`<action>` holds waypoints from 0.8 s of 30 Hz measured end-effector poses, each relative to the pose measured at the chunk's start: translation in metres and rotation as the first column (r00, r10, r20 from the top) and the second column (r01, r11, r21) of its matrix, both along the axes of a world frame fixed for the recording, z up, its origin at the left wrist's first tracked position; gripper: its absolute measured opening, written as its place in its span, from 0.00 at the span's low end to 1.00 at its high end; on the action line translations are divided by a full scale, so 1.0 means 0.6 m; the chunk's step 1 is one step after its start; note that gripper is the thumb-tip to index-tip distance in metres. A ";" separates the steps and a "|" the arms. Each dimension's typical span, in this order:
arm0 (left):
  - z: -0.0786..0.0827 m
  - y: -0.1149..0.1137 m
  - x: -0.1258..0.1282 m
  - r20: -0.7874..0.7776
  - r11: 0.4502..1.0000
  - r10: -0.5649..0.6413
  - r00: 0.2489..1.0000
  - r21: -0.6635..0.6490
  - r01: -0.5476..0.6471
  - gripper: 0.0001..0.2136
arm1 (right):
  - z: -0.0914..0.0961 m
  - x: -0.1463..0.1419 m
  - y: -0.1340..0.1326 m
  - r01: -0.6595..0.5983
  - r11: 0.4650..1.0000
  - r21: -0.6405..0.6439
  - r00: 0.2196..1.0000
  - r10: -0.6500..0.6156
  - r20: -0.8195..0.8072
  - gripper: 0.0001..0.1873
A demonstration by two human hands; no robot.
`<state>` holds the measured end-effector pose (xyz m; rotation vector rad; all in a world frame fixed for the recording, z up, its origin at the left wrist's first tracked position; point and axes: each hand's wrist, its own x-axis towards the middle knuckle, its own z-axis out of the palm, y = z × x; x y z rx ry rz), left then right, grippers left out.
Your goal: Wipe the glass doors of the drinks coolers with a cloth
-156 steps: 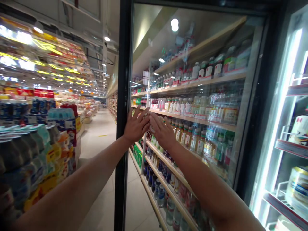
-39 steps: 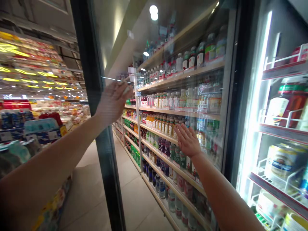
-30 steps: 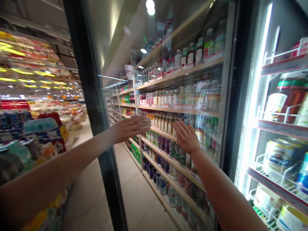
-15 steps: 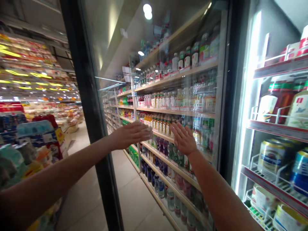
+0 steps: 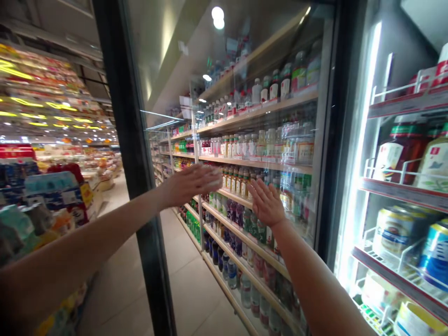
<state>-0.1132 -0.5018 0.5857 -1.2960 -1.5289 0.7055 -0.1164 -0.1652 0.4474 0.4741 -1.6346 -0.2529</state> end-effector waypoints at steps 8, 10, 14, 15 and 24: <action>0.033 -0.005 -0.012 -0.022 0.872 0.085 0.996 0.485 -0.064 0.30 | 0.001 0.002 0.001 -0.001 1.000 0.001 1.000 0.001 0.004 0.39; 0.000 0.001 -0.004 -0.042 0.980 0.055 0.998 0.194 -0.046 0.30 | 0.002 0.003 0.001 0.002 1.000 0.007 1.000 -0.002 0.005 0.39; 0.025 -0.004 0.003 -0.051 0.984 0.087 0.995 0.160 -0.078 0.30 | 0.003 0.004 0.001 0.004 1.000 0.008 1.000 -0.004 -0.001 0.39; 0.044 -0.005 0.002 -0.056 0.947 0.108 0.993 0.310 -0.086 0.30 | 0.004 0.004 0.001 0.004 1.000 0.007 1.000 -0.004 -0.002 0.39; -0.022 0.019 0.002 -0.078 0.999 0.000 0.997 0.032 0.002 0.24 | -0.001 0.000 0.002 -0.006 1.000 -0.001 1.000 0.006 0.024 0.39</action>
